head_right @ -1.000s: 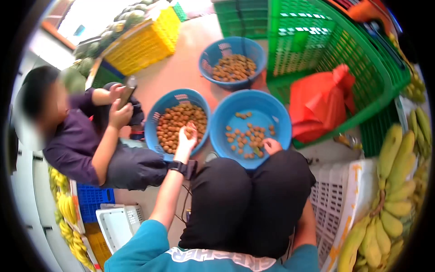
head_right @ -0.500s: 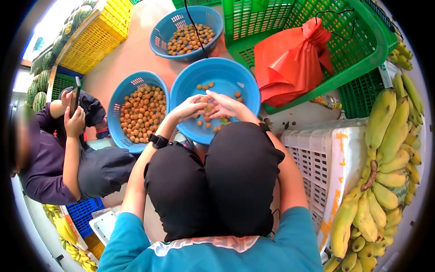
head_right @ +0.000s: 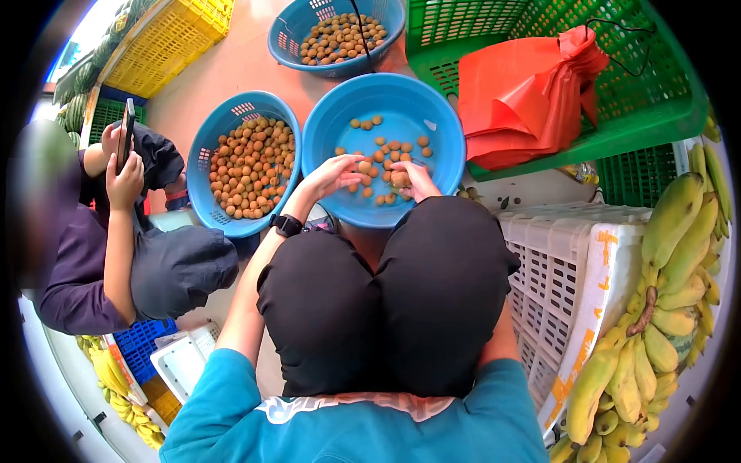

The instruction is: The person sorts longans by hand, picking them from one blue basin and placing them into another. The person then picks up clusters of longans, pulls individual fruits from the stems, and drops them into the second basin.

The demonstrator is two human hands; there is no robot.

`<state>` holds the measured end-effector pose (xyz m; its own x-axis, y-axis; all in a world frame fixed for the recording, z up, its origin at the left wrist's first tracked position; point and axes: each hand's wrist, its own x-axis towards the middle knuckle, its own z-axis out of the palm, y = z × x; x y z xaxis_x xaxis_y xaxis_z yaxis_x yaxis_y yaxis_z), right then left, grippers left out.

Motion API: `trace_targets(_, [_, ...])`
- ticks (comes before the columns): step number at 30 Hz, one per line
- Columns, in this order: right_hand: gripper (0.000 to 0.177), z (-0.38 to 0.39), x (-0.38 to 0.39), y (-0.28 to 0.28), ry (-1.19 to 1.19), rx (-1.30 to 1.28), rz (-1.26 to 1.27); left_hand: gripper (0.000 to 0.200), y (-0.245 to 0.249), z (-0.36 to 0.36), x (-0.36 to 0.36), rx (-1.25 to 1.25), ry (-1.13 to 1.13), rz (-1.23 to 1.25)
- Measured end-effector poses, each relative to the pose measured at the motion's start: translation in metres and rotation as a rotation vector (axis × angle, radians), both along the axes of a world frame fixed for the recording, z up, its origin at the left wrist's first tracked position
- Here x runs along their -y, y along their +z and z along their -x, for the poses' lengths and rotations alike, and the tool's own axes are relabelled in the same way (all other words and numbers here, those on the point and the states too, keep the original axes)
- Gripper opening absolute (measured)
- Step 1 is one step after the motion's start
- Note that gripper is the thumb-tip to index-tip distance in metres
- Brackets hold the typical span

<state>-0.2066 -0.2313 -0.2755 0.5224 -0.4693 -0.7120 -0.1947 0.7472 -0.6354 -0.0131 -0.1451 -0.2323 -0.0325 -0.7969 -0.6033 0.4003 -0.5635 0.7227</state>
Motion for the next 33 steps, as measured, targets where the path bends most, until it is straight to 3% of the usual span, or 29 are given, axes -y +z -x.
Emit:
trace_targets(2, [0.029,0.003,-0.003,0.002,-0.009,-0.002,-0.001,0.034,0.0,0.0,-0.001,-0.007,0.019,-0.097])
trace_targets(6, [0.03,0.008,-0.006,0.014,0.034,0.02,0.026,0.032,0.007,-0.007,-0.013,-0.116,0.154,-0.047])
trace_targets(8, [0.029,0.011,-0.005,0.014,0.055,0.02,0.05,0.029,0.019,-0.015,-0.025,-0.041,0.276,0.143])
trace_targets(13, [0.032,0.012,-0.009,0.0,0.135,-0.087,0.341,0.026,0.033,-0.058,-0.06,0.124,0.58,0.247])
trace_targets(15, [0.031,0.018,-0.007,-0.018,0.227,-0.139,0.641,0.026,0.031,-0.076,-0.07,0.269,0.641,0.155])
trace_targets(16, [0.031,0.021,-0.01,-0.019,0.231,-0.135,0.643,0.024,0.026,-0.084,-0.074,0.374,0.649,0.1])
trace_targets(18, [0.025,0.025,-0.016,-0.019,0.21,-0.178,1.312,0.027,-0.002,-0.107,-0.082,0.649,0.59,-0.016])
trace_targets(20, [0.022,0.028,-0.025,0.0,0.257,-0.223,1.291,0.032,-0.021,-0.118,-0.084,0.978,0.554,-0.07])
trace_targets(22, [0.017,0.029,-0.037,0.012,0.386,-0.371,1.433,0.048,-0.029,-0.125,-0.082,1.185,0.455,-0.26])
trace_targets(26, [0.007,0.023,-0.045,0.025,0.406,-0.445,1.501,0.065,-0.048,-0.138,-0.077,1.435,0.385,-0.372])
trace_targets(30, [0.005,0.021,-0.046,0.026,0.378,-0.482,1.505,0.055,-0.047,-0.15,-0.071,1.483,0.174,-0.56])
trace_targets(32, [0.004,0.021,-0.047,0.028,0.4,-0.501,1.481,0.051,-0.072,-0.165,-0.077,1.549,0.271,-0.497])
trace_targets(33, [0.004,0.02,-0.046,0.03,0.371,-0.487,1.489,0.043,-0.056,-0.157,-0.078,1.56,0.17,-0.514])
